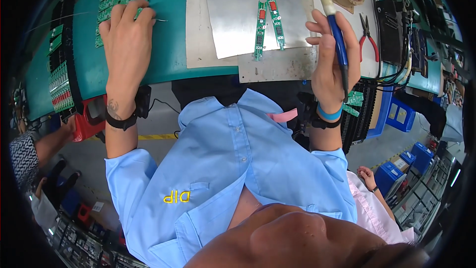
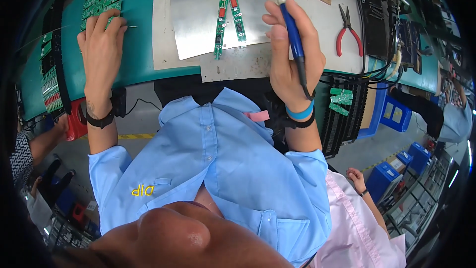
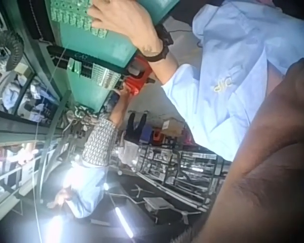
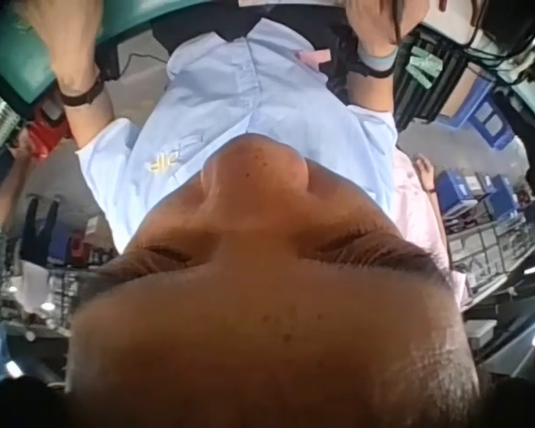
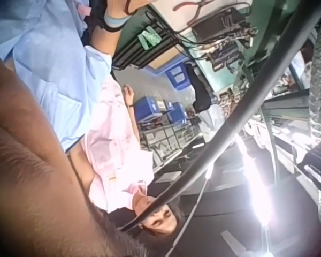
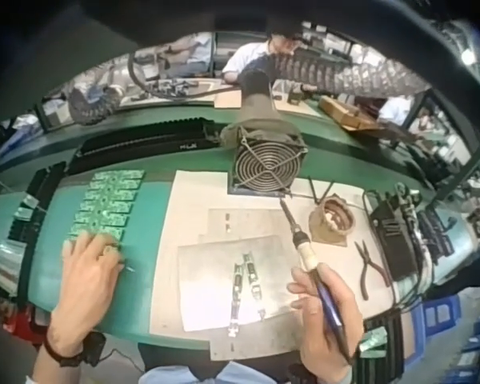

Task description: Soldering electronic components onto a printed circuit board at a factory workstation.

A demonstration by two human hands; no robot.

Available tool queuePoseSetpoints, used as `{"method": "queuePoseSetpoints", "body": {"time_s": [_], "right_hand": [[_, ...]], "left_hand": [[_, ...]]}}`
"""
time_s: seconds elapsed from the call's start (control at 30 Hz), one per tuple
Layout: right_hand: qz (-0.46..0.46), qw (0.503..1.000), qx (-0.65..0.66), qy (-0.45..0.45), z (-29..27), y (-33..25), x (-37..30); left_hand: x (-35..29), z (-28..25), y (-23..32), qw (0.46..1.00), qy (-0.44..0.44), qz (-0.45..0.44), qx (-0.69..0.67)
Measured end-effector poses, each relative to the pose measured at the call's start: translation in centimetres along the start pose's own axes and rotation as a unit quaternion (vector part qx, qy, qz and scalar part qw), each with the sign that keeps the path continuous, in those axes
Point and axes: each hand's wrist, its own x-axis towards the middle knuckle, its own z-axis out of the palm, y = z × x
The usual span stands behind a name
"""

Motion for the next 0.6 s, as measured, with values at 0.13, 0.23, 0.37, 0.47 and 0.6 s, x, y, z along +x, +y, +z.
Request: {"method": "queuePoseSetpoints", "body": {"time_s": [0.13,0.23,0.37,0.47,0.6], "right_hand": [[0.008,0.999,0.023,0.023,-1.2,-0.2,-1.1],[0.012,0.998,0.049,0.045,-1.9,0.1,-1.8],[0.032,0.992,0.098,0.077,-2.3,-0.5,-2.2],[0.050,0.996,0.029,0.074,-2.4,-1.4,-2.2],[0.012,0.994,0.041,0.097,-3.1,-1.6,-1.8]], "left_hand": [[0.1,0.4,0.3,1.000,-0.006,-0.025,-0.012],[0.7,-0.9,1.7,0.991,0.062,0.034,-0.116],[1.1,-0.8,5.6,0.936,0.028,0.032,-0.350],[2.0,0.5,8.0,0.914,0.056,0.062,-0.398],[2.5,1.2,9.4,0.896,0.081,0.069,-0.430]]}}
